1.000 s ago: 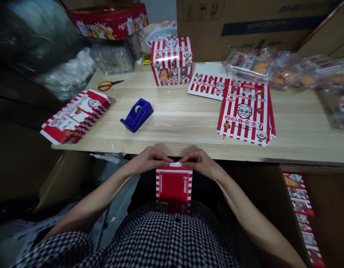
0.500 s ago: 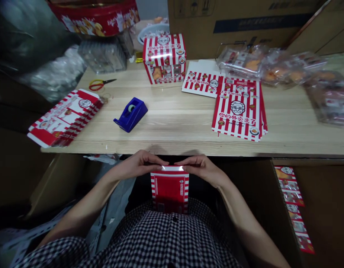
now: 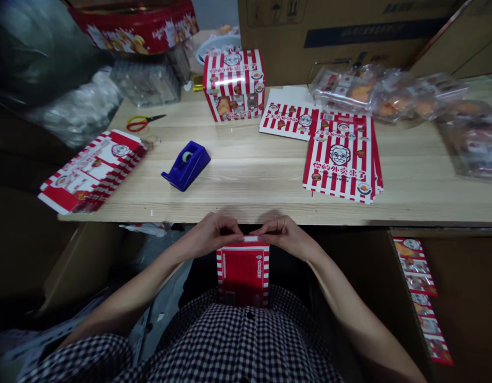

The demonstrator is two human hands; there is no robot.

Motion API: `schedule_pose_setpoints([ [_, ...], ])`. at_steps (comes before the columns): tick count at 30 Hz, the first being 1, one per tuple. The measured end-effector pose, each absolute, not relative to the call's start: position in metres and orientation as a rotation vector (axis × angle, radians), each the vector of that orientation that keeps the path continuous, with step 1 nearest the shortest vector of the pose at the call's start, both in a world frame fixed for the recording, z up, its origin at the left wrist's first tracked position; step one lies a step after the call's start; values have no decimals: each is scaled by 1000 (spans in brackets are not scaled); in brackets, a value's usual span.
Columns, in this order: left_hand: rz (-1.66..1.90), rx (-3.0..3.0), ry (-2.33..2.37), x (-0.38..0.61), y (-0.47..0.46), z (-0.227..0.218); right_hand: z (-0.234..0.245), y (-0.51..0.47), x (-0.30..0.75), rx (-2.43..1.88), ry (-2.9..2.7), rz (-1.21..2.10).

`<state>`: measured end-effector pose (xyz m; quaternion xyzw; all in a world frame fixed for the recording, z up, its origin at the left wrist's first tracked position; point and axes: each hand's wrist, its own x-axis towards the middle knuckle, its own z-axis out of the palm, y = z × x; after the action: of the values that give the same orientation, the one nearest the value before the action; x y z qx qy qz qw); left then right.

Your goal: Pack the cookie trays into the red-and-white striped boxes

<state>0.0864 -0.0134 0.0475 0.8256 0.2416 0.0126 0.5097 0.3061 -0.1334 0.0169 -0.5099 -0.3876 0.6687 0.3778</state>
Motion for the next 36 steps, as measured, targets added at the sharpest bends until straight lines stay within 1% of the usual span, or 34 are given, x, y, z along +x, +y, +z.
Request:
schedule_pose_setpoints([
  [3, 50, 1935, 557, 78, -20, 51, 20, -149, 302, -1355, -1023, 1581],
  [9, 131, 1926, 468, 55, -39, 63, 26, -181, 287, -1504, -1142, 1196],
  [12, 172, 1901, 492, 50, -47, 60, 28, -188, 281, -1505, -1155, 1101],
  [14, 209, 1854, 529, 51, -49, 54, 29, -189, 279, -1501, -1162, 1085],
  [17, 268, 1803, 540, 54, -47, 41, 29, -187, 282, -1491, -1213, 1149],
  [22, 276, 1814, 496, 55, -38, 26, 19, -186, 288, -1458, -1234, 1177],
  [26, 269, 1883, 453, 58, -35, 29, 13, -184, 287, -1442, -1211, 1182],
  [32, 223, 1961, 559, 82, -39, 39, 17, -181, 285, -1395, -1220, 1192],
  [36, 214, 1940, 536, 94, -40, 38, 13, -180, 281, -1391, -1098, 1209],
])
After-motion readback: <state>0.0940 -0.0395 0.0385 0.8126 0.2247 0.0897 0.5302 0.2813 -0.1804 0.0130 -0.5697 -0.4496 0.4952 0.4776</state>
